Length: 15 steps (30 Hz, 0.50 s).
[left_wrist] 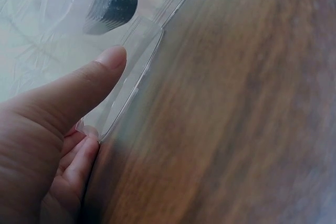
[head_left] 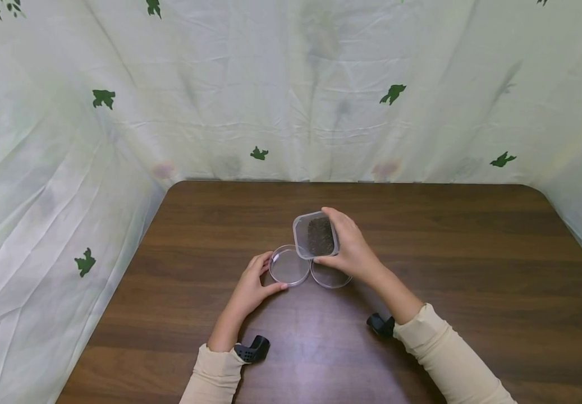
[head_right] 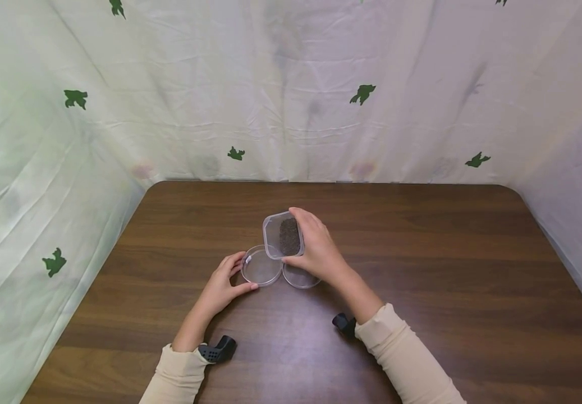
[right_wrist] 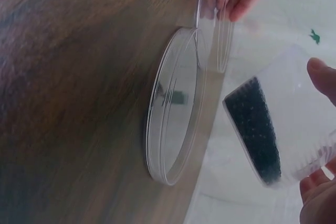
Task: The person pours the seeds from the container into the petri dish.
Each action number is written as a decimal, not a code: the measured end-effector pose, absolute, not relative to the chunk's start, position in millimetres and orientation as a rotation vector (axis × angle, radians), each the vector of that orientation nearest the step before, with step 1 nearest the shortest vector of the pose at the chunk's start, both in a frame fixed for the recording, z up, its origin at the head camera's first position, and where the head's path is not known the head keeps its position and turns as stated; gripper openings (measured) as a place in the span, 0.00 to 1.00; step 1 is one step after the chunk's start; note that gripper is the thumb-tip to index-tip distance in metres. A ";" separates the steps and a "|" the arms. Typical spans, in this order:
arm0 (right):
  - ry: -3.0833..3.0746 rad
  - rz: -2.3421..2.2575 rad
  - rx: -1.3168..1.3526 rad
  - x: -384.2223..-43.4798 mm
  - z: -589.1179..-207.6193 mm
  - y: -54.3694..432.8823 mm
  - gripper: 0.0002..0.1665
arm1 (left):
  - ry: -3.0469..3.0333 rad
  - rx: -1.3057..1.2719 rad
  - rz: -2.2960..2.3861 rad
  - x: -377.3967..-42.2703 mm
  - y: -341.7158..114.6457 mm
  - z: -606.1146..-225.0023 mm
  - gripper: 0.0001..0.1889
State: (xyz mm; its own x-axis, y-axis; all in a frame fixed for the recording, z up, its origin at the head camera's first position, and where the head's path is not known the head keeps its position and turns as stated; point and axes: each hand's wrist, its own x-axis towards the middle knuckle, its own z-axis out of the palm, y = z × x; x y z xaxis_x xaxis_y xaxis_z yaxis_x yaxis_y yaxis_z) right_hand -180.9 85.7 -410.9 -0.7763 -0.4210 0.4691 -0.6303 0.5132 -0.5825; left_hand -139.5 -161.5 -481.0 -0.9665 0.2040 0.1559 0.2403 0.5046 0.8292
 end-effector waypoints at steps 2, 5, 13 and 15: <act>-2.482 1.091 0.905 -180.8 -410.4 84.4 0.58 | -2.690 -0.397 -1.494 -139.6 -161.6 -480.8 0.41; -2.473 1.040 0.935 -180.7 -409.9 82.7 0.58 | -2.690 -0.394 -1.493 -139.6 -161.5 -480.6 0.41; -2.435 0.917 0.994 -182.6 -413.4 80.1 0.58 | -2.690 -0.396 -1.481 -140.0 -161.3 -481.5 0.41; -2.432 0.894 1.003 -183.4 -414.5 79.4 0.59 | -2.690 -0.402 -1.470 -140.3 -161.6 -482.4 0.41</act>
